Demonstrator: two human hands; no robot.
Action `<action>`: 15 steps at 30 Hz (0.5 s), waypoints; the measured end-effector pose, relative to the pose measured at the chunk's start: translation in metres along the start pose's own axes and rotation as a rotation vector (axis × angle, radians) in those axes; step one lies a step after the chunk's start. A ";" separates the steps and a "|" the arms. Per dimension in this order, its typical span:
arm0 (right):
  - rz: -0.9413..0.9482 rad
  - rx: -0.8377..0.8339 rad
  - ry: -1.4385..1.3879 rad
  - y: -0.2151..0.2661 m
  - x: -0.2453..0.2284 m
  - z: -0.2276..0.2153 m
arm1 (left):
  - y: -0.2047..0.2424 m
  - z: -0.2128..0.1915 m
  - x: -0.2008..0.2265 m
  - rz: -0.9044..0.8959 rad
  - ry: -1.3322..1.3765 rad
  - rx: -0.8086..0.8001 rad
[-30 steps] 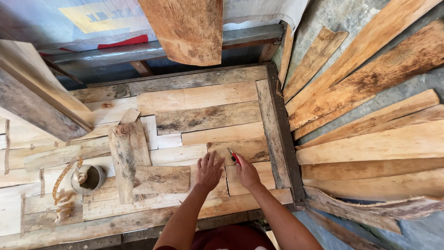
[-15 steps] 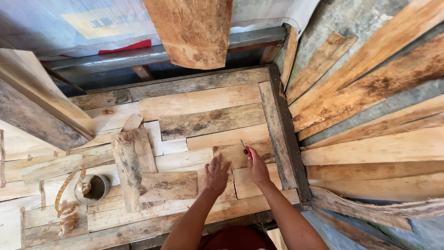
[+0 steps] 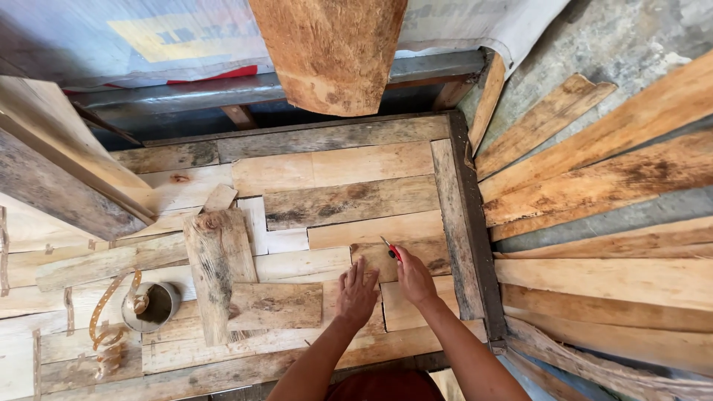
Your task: Cutting and fitting thin wood planks onto a surface to create a layered panel or floor.
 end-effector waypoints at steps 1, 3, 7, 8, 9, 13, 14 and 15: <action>0.000 -0.004 0.000 -0.001 -0.002 -0.003 | 0.000 -0.001 0.000 -0.003 0.002 -0.002; 0.063 -0.058 0.002 -0.002 -0.003 -0.007 | 0.000 -0.002 0.002 -0.008 0.002 -0.007; -0.003 -0.055 0.000 -0.003 -0.001 -0.009 | -0.003 -0.001 0.003 -0.036 -0.004 -0.031; -0.038 -0.048 0.007 -0.003 -0.002 -0.009 | -0.004 0.001 0.002 -0.032 -0.013 -0.020; -0.072 -0.042 0.013 -0.002 -0.002 -0.009 | -0.004 0.003 0.001 -0.026 -0.023 -0.009; -0.030 -0.054 -0.002 -0.004 -0.002 -0.013 | -0.004 0.004 0.000 -0.008 -0.031 -0.005; -0.029 -0.062 0.002 -0.005 -0.001 -0.013 | -0.004 0.004 0.001 -0.011 -0.026 -0.014; -0.031 -0.071 0.005 -0.006 -0.001 -0.012 | -0.004 0.002 0.000 -0.017 -0.022 -0.021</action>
Point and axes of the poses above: each hand's wrist, its own y-axis away from the middle knuckle, its own z-axis out of the palm, x = y × z, the point moved 5 cm from there along -y, towards the middle knuckle, and after that the axes turned 1 degree about y, right-handed, at the moved point
